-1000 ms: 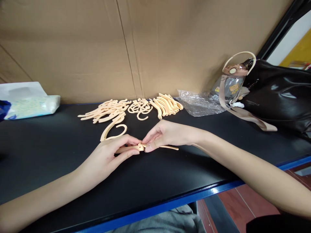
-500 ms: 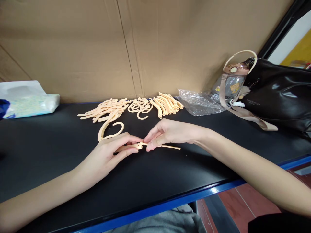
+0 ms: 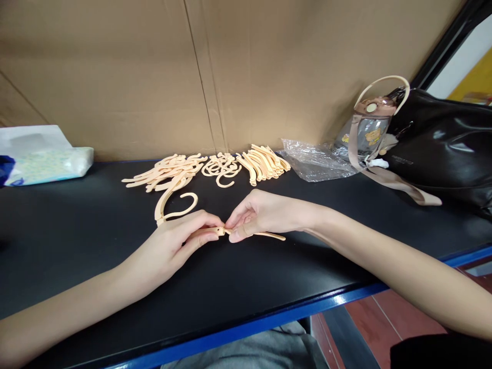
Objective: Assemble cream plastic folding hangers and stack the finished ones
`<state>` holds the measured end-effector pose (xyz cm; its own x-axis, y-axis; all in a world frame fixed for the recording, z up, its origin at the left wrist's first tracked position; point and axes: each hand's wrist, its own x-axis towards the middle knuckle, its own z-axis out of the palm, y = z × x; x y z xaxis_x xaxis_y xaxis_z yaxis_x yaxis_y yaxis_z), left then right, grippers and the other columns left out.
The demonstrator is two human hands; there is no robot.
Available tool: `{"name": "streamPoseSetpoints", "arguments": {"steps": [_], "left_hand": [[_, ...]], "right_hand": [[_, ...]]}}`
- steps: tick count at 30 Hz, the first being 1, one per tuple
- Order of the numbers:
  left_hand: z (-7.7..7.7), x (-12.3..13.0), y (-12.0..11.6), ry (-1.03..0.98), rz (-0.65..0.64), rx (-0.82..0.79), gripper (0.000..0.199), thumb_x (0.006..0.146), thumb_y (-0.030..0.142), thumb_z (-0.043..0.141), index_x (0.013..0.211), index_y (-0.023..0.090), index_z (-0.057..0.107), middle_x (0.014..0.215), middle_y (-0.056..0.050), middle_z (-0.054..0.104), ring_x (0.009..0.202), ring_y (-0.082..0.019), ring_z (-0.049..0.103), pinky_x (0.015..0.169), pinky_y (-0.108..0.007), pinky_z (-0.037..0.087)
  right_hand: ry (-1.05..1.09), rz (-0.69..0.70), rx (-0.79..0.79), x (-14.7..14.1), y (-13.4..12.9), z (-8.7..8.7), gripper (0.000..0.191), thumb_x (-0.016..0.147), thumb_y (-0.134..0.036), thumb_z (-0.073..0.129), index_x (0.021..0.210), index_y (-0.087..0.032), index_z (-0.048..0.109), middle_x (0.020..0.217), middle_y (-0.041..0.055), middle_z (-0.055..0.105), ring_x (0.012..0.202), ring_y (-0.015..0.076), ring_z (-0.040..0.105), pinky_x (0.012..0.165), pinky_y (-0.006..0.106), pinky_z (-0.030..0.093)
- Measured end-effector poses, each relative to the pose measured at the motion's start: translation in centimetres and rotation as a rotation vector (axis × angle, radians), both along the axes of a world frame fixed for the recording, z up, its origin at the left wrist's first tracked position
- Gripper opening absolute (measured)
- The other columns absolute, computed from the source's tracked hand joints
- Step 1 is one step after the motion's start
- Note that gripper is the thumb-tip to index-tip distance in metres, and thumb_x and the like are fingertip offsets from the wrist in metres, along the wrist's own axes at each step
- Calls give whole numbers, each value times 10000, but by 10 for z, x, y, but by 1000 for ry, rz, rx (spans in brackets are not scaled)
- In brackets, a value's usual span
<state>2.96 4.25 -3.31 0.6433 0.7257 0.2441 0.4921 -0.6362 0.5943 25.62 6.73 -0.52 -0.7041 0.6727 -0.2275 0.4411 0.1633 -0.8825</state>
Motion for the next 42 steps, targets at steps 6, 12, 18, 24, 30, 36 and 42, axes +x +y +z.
{"name": "streamPoseSetpoints", "arguments": {"steps": [6,12,18,24,30,36,42], "left_hand": [[-2,0,0,-20,18,-108,128,978,295,454,1011,236,562,961,22,663,868,-136,640,764,-242,483],[-1,3,2,-14,14,-102,113,970,326,471,1020,256,544,959,36,671,883,-146,654,763,-255,494],[1,3,4,31,18,-34,95,939,310,516,962,242,579,917,32,664,832,-145,649,738,-258,499],[3,-5,7,159,-26,142,104,926,283,533,975,229,606,925,-1,635,862,-171,593,732,-291,474],[5,-10,13,132,102,235,202,933,372,509,1023,224,612,1022,-33,634,981,-216,537,878,-377,457],[-3,-13,19,132,289,144,380,914,421,495,1246,238,511,1339,-66,484,1262,-281,386,973,-454,442],[-9,-12,18,146,291,70,496,879,504,528,1301,249,472,1403,-77,447,1309,-304,350,1028,-526,388]], "right_hand": [[-62,-30,57,-4,-3,1,309,750,-310,738,1005,-136,731,897,45,751,888,182,684,807,276,507],[-130,10,306,-6,-12,8,188,781,-265,710,944,-176,737,868,2,746,815,148,674,747,240,462],[-241,42,537,-5,-17,11,176,808,-278,675,964,-211,723,890,-3,736,823,163,657,700,250,415],[-345,167,650,8,-11,15,188,823,-169,599,972,-232,695,951,-11,697,923,177,594,816,295,384],[-398,248,659,14,-16,21,136,857,-146,573,849,-221,687,1011,8,624,975,167,540,832,290,388],[-363,243,680,13,-18,19,193,892,-143,519,804,-213,676,1146,31,554,1038,172,539,867,297,404],[-371,219,646,8,-21,21,242,938,-122,399,1015,-189,618,1052,40,583,910,153,569,801,288,421]]}}
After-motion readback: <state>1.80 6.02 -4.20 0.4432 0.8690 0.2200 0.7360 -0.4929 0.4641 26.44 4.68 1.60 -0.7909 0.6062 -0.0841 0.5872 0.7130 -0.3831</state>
